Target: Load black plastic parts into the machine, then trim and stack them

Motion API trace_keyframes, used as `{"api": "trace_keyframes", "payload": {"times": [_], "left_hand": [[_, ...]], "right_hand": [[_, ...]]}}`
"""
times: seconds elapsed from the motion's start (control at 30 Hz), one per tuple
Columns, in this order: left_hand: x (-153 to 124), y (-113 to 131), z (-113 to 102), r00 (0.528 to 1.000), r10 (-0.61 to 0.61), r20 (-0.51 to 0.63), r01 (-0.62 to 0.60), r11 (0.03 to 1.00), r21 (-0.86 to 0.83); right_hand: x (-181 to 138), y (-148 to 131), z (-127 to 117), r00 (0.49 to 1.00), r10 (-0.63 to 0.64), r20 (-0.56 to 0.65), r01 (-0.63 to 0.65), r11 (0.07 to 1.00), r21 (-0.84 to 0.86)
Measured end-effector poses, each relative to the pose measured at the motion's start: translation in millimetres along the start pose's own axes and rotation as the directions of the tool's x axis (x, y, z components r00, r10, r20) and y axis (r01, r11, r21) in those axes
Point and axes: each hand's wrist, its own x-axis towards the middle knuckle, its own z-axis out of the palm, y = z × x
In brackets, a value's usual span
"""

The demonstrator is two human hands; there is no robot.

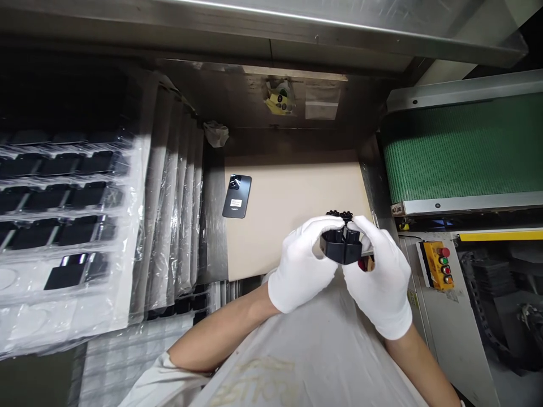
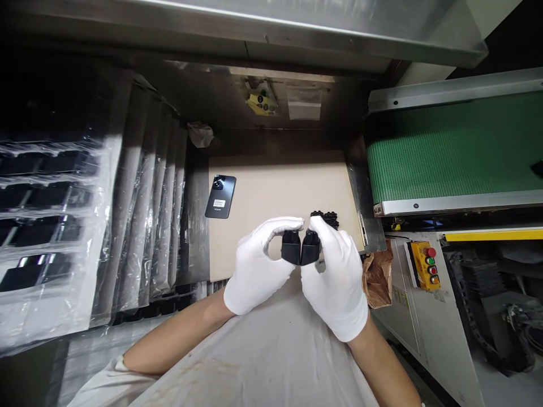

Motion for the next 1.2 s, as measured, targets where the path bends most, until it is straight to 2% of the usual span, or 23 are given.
{"api": "trace_keyframes", "payload": {"times": [0.33,0.6,0.73,0.83,0.9,0.97,1.03,1.1,1.17,1.2], "left_hand": [[3.1,-2.1,-3.0,0.990,-0.128,0.064,0.128,0.992,0.005],[0.1,-5.5,-2.3,0.995,-0.100,0.023,0.101,0.994,-0.035],[2.5,-4.3,-1.6,0.963,-0.258,0.077,0.266,0.956,-0.121],[7.3,-9.2,-1.5,0.880,-0.440,0.178,0.472,0.851,-0.231],[9.7,-18.4,-3.2,0.783,-0.550,0.291,0.623,0.684,-0.380],[9.1,-32.5,-6.4,0.651,-0.617,0.441,0.750,0.436,-0.498],[4.6,-49.1,-10.2,0.537,-0.628,0.564,0.815,0.213,-0.539],[-2.3,-65.2,-12.3,0.474,-0.608,0.637,0.824,0.053,-0.564],[-7.2,-79.1,-10.3,0.446,-0.612,0.653,0.798,-0.058,-0.600],[-7.1,-85.6,-7.3,0.441,-0.635,0.635,0.780,-0.079,-0.621]], "right_hand": [[4.4,3.8,0.0,0.998,0.001,0.069,-0.005,0.999,0.050],[5.1,5.7,1.6,0.997,-0.013,0.076,0.009,0.998,0.055],[7.5,3.7,0.8,0.996,-0.003,0.092,-0.005,0.996,0.086],[10.7,14.3,5.5,0.983,0.105,0.151,-0.134,0.972,0.192],[9.8,33.5,14.5,0.936,0.262,0.234,-0.332,0.877,0.348],[2.6,60.9,27.8,0.844,0.397,0.360,-0.536,0.648,0.541],[-11.5,90.0,42.6,0.769,0.439,0.465,-0.632,0.413,0.656],[-29.4,114.0,55.0,0.730,0.444,0.519,-0.658,0.253,0.709],[-45.0,129.5,62.9,0.699,0.446,0.559,-0.664,0.115,0.739],[-50.0,134.6,65.3,0.681,0.450,0.578,-0.665,0.048,0.746]]}}
